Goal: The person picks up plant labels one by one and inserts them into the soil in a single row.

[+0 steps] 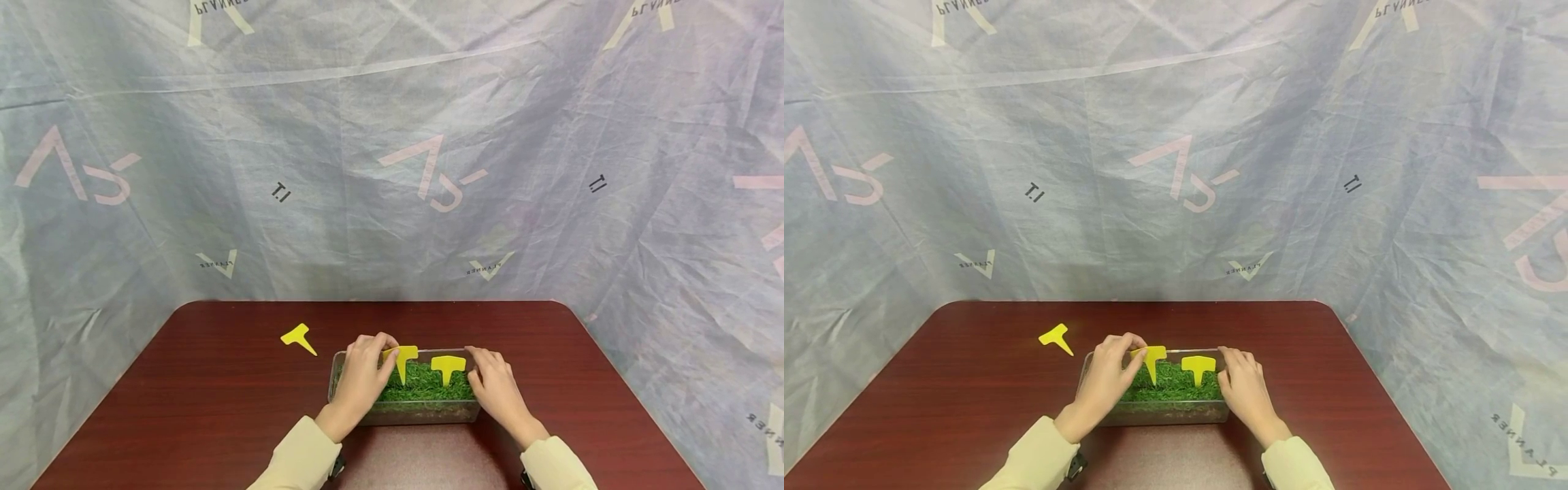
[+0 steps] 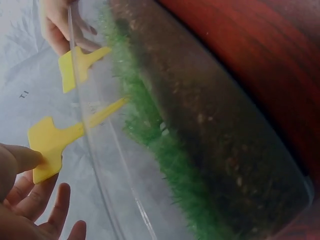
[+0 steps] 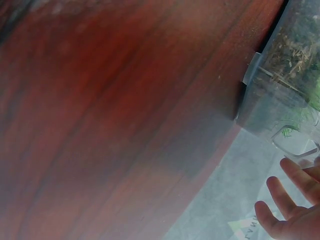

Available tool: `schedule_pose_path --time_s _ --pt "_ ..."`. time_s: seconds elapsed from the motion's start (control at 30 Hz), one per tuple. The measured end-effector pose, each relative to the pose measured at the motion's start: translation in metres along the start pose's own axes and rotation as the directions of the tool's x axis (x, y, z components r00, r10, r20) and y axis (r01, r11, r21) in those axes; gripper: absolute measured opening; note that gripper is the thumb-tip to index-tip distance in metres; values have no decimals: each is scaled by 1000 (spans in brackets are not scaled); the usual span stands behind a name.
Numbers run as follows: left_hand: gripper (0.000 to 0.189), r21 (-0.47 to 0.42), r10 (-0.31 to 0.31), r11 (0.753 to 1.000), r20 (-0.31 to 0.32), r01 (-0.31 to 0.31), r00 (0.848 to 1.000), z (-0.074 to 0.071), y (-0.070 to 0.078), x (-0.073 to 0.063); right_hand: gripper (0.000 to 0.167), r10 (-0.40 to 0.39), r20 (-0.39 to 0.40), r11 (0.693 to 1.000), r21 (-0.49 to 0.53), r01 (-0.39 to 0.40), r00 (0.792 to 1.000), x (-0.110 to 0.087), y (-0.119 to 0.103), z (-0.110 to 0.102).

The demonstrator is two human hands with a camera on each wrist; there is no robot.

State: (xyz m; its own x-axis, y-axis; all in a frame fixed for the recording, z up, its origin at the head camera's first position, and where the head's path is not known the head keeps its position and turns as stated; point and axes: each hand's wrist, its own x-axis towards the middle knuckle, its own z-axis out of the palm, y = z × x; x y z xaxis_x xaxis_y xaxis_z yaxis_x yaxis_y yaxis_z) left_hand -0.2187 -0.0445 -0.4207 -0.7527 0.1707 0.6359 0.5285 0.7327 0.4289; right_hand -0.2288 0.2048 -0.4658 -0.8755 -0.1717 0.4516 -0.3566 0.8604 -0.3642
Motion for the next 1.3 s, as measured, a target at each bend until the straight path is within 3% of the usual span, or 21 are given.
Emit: schedule_pose_path --time_s 1.3 --pt "3 65 46 997 89 -52 995 21 -2 -7 40 10 9 1000 -1 -9 1000 1 0 1"
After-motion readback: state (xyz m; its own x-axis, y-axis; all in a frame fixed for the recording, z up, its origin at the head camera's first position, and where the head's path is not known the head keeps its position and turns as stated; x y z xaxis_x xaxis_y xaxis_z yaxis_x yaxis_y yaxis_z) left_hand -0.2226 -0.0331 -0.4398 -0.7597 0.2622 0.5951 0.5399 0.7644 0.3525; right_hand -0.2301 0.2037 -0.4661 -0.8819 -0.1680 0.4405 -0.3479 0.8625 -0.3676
